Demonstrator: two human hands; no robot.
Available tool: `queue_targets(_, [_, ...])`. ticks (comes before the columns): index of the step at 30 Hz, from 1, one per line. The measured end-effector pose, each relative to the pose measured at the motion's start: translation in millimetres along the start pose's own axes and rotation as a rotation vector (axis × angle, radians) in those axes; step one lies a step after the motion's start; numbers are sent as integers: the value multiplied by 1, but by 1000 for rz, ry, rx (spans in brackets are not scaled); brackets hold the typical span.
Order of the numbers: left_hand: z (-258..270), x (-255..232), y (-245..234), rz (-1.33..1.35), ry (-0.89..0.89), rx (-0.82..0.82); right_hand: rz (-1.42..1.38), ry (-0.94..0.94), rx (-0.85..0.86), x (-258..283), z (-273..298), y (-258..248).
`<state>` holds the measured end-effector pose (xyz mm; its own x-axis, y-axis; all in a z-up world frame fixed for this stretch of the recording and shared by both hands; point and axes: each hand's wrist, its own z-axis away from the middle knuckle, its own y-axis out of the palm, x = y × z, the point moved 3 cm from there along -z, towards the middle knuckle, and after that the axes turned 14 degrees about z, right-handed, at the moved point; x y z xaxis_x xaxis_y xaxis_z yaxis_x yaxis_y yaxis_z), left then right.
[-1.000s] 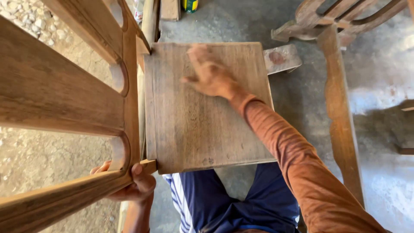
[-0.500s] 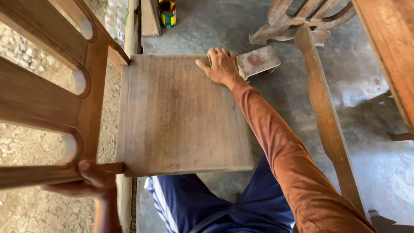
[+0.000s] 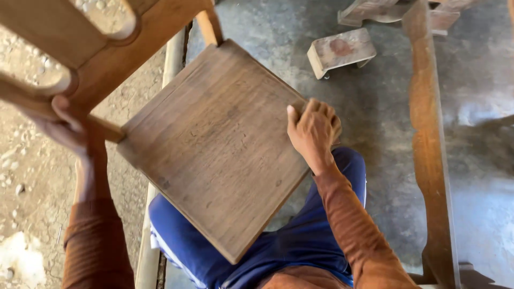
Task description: Sanding the wooden seat of a chair using sandpaper
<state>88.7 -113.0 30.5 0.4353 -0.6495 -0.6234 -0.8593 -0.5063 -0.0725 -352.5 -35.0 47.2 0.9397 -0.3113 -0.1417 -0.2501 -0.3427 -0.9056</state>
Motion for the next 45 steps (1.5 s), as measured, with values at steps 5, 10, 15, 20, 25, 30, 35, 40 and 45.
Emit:
queue_targets(5, [-14,-6,26,174,-16,28,-20,-51,138,-21,40,-21])
queue_targets(10, [-37,1,70,252,-47,53,-96,-81,157,-37,57,-37])
queue_targets(15, [-67,3,121,340,72,246,-255,13,136,-44,60,-32])
queue_targets(20, [-72,93,144,155,-257,159,-506,89,129,-51,54,-42])
queue_targets(25, [-53,-4,132,-13,-207,388,-738,3,-34,-66,58,-60])
queue_targets(30, [6,-90,128,-587,-611,564,-609,-549,63,-52,74,-56])
queue_targets(35, [54,-102,112,-627,-588,712,-451,-746,160,-50,83,-68])
queue_targets(40, [70,-110,106,-667,-657,653,-259,-908,7,-22,26,-17])
queue_targets(45, [69,-88,98,-577,-684,543,-187,-750,291,15,-43,27])
